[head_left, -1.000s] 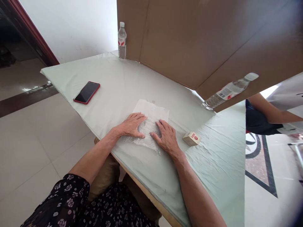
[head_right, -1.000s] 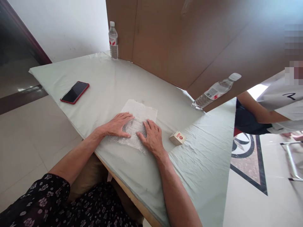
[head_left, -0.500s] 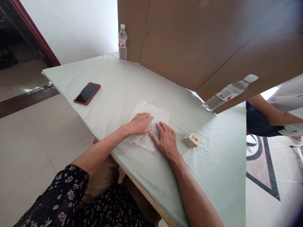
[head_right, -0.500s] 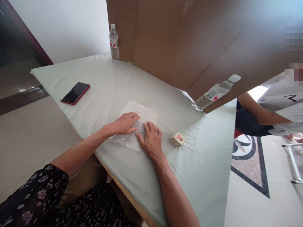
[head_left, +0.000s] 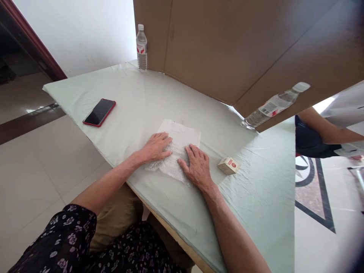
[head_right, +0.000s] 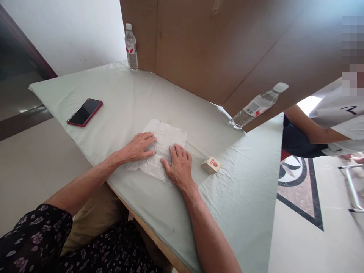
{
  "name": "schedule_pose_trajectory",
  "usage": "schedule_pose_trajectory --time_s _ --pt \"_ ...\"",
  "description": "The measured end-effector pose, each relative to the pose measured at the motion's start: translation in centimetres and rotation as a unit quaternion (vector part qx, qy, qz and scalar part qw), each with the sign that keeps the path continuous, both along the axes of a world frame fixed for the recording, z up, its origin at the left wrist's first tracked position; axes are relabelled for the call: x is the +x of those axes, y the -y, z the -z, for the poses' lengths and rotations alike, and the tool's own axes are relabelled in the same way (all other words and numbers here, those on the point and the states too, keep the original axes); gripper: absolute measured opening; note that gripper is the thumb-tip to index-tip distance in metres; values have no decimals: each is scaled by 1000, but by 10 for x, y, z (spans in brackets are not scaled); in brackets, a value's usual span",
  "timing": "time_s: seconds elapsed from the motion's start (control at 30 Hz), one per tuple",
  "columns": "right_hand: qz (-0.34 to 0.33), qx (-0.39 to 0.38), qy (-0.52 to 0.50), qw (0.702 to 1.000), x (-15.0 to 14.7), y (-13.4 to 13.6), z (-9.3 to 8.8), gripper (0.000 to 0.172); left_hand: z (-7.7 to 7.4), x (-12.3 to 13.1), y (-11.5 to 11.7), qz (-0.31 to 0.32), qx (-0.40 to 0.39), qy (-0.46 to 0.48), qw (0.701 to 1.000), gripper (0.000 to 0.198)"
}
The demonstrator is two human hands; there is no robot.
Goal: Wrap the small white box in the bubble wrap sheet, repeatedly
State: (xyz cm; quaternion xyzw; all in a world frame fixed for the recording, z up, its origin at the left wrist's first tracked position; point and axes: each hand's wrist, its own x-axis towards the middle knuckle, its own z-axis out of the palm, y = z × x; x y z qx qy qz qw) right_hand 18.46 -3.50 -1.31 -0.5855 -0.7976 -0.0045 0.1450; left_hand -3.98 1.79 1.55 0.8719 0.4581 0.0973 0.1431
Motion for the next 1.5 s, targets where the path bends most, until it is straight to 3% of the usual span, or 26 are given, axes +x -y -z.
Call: schedule_pose_trajectory --time_s 0.17,0.3,0.47,0.6,0.9,0.97,1.07,1.17,1.37,1.5 --pt "-4 -2 -6 1000 0 0 0 55 11 1 10 -11 2 26 1000 62" --pt "-15 -15 -24 999 6 -3 -1 54 10 -6 9 3 -12 16 1000 68" --pt "-14 -40 -118 992 21 -10 -1 45 6 -7 6 6 -30 18 999 75" --pt "8 -11 -182 983 24 -18 -5 37 9 -7 6 8 -24 30 999 73" --pt "-64 -54 -32 996 -22 -70 -16 46 8 -7 5 6 -27 20 999 79" --pt "-47 -53 -16 997 -19 -82 -12 45 8 -6 5 6 -26 18 999 77" --pt "32 -31 -25 999 -4 -88 -8 42 10 -7 4 8 -22 22 999 75" --pt "80 -15 -32 996 7 -74 -9 43 12 -7 4 12 -21 28 999 76" --pt "-83 -30 -30 996 -2 -14 -11 53 12 -7 5 6 -22 29 999 74" --pt "-96 -47 -17 994 11 11 -6 58 9 -8 5 9 -26 23 999 74"
